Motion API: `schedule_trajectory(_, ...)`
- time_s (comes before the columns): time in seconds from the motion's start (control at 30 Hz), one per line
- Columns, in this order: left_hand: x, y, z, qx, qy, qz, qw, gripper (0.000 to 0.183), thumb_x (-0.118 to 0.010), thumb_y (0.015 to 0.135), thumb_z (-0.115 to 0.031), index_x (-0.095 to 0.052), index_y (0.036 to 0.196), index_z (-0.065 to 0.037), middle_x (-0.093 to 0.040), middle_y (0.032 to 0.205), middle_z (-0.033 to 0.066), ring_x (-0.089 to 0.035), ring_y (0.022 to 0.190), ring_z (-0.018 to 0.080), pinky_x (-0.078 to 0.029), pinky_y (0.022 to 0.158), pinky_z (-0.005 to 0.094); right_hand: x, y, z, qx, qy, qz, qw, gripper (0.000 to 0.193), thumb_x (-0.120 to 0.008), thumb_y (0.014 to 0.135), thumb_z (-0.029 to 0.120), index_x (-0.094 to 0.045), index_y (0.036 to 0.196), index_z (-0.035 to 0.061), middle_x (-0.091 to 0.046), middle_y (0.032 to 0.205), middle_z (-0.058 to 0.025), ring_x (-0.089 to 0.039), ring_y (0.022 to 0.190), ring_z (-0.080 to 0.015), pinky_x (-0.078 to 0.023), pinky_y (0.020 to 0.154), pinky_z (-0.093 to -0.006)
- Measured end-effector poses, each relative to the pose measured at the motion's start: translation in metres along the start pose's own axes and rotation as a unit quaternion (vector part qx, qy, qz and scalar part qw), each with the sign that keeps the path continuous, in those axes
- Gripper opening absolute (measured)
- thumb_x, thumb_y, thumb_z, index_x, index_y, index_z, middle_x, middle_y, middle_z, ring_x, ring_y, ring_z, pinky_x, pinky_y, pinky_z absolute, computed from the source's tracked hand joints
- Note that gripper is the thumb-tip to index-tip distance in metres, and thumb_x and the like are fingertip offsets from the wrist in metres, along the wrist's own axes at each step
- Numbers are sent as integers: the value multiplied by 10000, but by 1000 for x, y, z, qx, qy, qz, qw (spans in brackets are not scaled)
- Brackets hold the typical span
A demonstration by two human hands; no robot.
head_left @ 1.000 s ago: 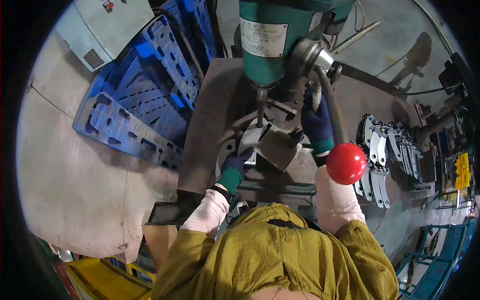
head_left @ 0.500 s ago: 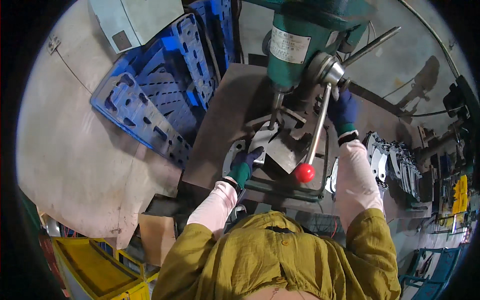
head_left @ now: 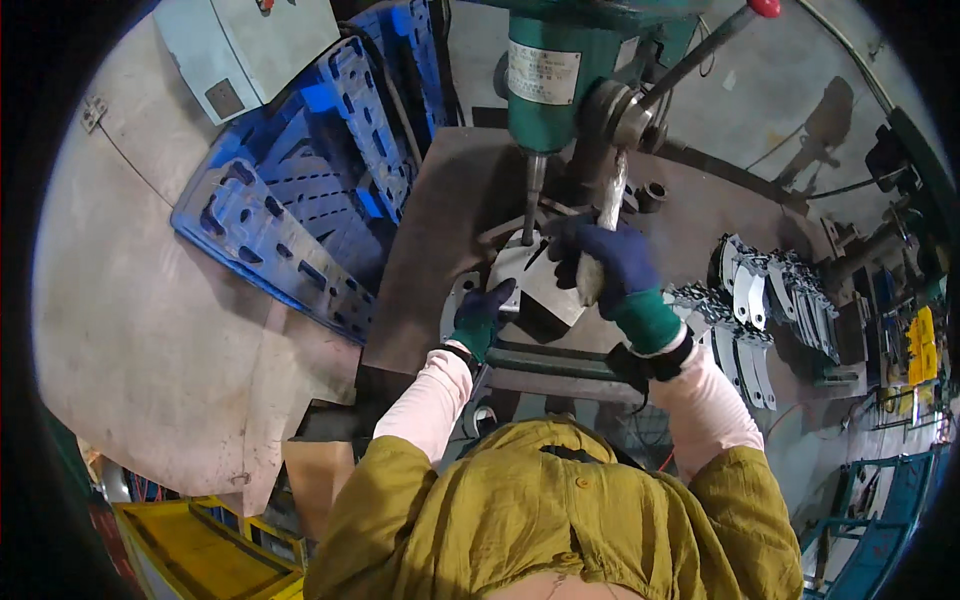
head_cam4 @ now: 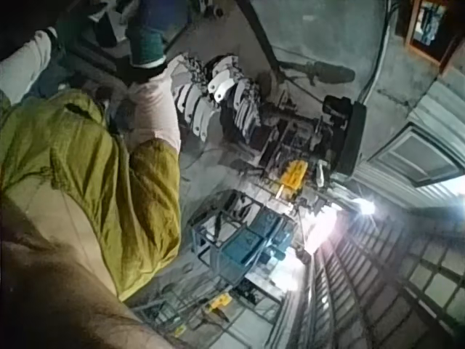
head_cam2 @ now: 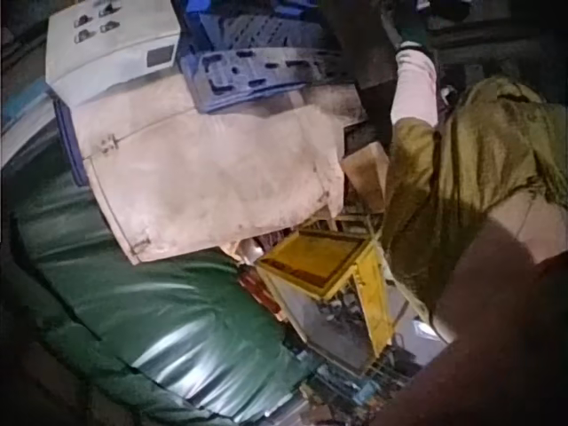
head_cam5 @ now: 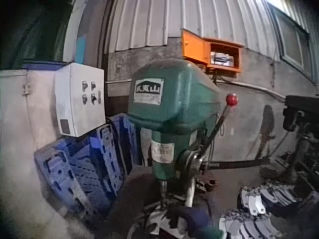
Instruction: The recorder retrieves metal components from a bin and processes them using a drill press machine.
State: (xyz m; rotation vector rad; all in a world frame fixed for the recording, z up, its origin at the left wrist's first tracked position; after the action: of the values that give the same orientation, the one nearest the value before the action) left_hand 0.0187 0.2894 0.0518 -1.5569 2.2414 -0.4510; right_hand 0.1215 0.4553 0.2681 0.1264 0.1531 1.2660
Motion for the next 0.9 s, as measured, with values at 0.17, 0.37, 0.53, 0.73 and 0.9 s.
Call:
schedule_trajectory(0.17,7,6,-4,-36,119,16,992,610,-661,858,-499,-611,1280,-62,-702,998,144,-680,806,274,-525,639,373,-36,12,90,-97,397,49,912,477,-500,960,374,-597,1234,-4,-687,945,-125,-669,818,-209,-552,692,-343)
schedule_trajectory(0.37,13,-10,-16,-83,141,81,983,589,-648,874,-468,-621,1222,6,-710,1008,154,-675,841,321,-498,778,411,0,26,105,-62,448,108,885,414,-561,961,356,-587,1260,71,-674,1100,-157,-680,931,-281,-571,781,-397)
schedule_trajectory(0.53,80,-40,20,-51,30,1,998,559,-651,898,-434,-599,1273,-23,-651,1154,137,-604,1040,221,-449,913,371,12,-8,81,-53,357,21,932,440,-531,976,406,-596,1232,53,-670,1071,-130,-657,855,-224,-544,742,-355)
schedule_trajectory(0.73,190,-13,68,-61,94,-166,980,558,-641,905,-470,-632,1207,0,-661,1112,130,-597,984,233,-463,847,370,56,-54,-16,-206,312,-45,926,500,-507,983,461,-609,1200,22,-667,1058,-77,-621,779,-165,-523,700,-312)
schedule_trajectory(0.9,158,-14,75,-1,119,-142,983,507,-637,911,-446,-670,1094,25,-704,969,128,-618,889,264,-466,794,397,95,-87,-64,-229,291,-158,916,502,-522,971,478,-620,1173,30,-644,934,-55,-584,726,-146,-496,663,-296)
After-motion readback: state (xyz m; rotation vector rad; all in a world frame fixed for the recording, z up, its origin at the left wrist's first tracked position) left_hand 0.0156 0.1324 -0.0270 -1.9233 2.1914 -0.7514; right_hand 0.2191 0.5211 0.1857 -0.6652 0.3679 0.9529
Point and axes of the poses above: each hand's wrist, its own y-axis towards the middle knuckle, its own x-axis out of the back of the hand, z = x × y, the point moved 6 cm from there along y, towards the middle knuckle
